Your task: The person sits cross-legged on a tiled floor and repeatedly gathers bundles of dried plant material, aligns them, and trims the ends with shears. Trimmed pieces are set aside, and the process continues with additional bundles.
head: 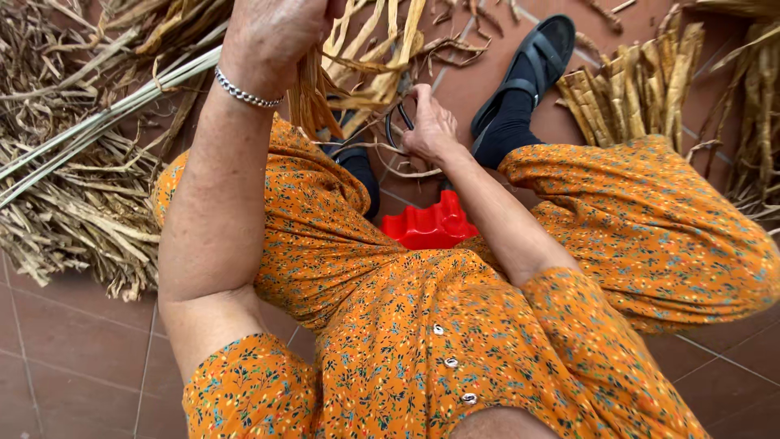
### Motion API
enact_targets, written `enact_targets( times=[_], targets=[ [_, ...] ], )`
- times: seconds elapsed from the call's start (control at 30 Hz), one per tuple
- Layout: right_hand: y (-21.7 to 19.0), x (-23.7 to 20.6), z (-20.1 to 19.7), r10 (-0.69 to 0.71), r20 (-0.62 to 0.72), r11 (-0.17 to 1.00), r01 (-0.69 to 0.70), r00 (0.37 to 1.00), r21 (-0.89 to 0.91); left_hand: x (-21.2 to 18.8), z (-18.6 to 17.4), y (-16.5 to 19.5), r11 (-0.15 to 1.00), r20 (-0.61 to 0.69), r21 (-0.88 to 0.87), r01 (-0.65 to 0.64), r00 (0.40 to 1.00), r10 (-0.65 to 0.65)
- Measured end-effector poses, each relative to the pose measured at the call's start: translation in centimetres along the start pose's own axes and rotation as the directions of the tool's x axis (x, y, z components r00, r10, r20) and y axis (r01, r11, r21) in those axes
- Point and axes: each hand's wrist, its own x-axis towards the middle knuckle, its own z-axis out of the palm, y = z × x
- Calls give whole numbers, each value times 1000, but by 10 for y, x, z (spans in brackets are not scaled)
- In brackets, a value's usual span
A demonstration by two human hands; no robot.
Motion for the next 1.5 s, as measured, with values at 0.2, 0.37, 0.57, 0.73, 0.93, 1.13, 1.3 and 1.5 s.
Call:
enact_targets(
  times=[0.2, 0.37, 0.57, 0.73, 0.93, 1.13, 1.3, 1.5],
  targets=[
    [12, -44, -72, 302, 208, 942, -325, 930, 89, 11, 1, 5, 361, 68, -912, 193, 941, -332],
    [25, -107, -97, 286, 138, 925, -311, 948, 218, 19, 7, 26, 405, 44, -895, 185, 942, -332],
    [6, -154, -101, 169, -25, 329, -33, 985, 944, 45, 21, 48, 398, -25, -914, 78, 968, -248],
    [23, -172, -81, 159, 22, -29, -18, 987, 999, 46, 22, 67, 422, 8, -900, 112, 971, -240],
    [66, -107, -59, 431, -188, 602, -126, 883, 789, 50, 14, 100, 279, 48, -955, 97, 983, -177],
    [60, -75, -75, 144, -531, 974, -215, 835, -75, 45, 12, 104, 306, 107, -937, 167, 973, -202],
    [39, -71, -105, 103, -445, 966, -196, 890, -168, 43, 10, 102, 276, 148, -938, 209, 962, -228],
    [37, -105, -105, 122, -394, 968, -197, 911, -155, 38, 10, 95, 290, 115, -939, 184, 964, -240]
  ],
)
